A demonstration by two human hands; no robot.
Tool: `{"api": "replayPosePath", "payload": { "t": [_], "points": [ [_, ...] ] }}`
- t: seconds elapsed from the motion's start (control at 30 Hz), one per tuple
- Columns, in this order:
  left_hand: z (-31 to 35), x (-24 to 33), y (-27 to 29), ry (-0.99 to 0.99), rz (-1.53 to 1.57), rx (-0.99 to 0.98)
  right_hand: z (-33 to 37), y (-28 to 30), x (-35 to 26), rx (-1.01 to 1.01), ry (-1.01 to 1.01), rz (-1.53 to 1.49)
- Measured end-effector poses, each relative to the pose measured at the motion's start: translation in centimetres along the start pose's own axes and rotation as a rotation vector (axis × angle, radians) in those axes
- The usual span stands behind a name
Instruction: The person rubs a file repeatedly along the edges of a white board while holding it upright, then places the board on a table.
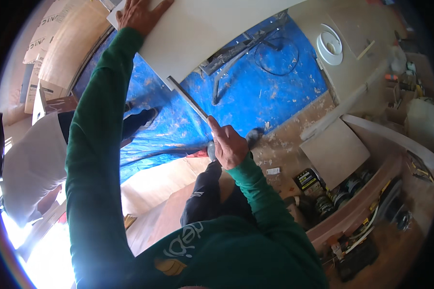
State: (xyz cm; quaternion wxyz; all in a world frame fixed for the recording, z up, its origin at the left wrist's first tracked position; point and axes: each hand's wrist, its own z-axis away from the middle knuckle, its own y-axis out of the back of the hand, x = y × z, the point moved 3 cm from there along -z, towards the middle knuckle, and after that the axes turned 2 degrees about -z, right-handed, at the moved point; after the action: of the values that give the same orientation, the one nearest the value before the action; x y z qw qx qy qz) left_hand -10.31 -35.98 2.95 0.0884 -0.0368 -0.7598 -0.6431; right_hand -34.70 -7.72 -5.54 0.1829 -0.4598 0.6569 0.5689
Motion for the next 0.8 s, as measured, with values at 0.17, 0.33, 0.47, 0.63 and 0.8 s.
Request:
{"api": "replayPosePath", "payload": {
  "t": [0.17, 0.33, 0.47, 0.63, 0.8],
  "points": [
    [0.1, -0.6, 0.4, -0.069, -0.077, -0.117, 0.4, -2.2, 0.5, 0.049, 0.025, 0.032],
    [0.0, -0.5, 0.4, -0.064, -0.040, -0.094, -4.6, -3.4, 1.3, 0.129, 0.134, 0.069],
    [-0.2, 0.3, -0.4, -0.078, -0.030, -0.098, -12.2, -1.1, 1.9, 0.383, 0.208, 0.051],
    [0.5, -0.2, 0.0, -0.039, -0.047, -0.090, -2.6, -2.9, 2.4, 0.158, 0.187, 0.001],
    [0.7, 0.6, 0.7, -0.054, -0.044, -0.065, -2.1, -5.3, 3.1, 0.351, 0.220, -0.050]
  ]
}}
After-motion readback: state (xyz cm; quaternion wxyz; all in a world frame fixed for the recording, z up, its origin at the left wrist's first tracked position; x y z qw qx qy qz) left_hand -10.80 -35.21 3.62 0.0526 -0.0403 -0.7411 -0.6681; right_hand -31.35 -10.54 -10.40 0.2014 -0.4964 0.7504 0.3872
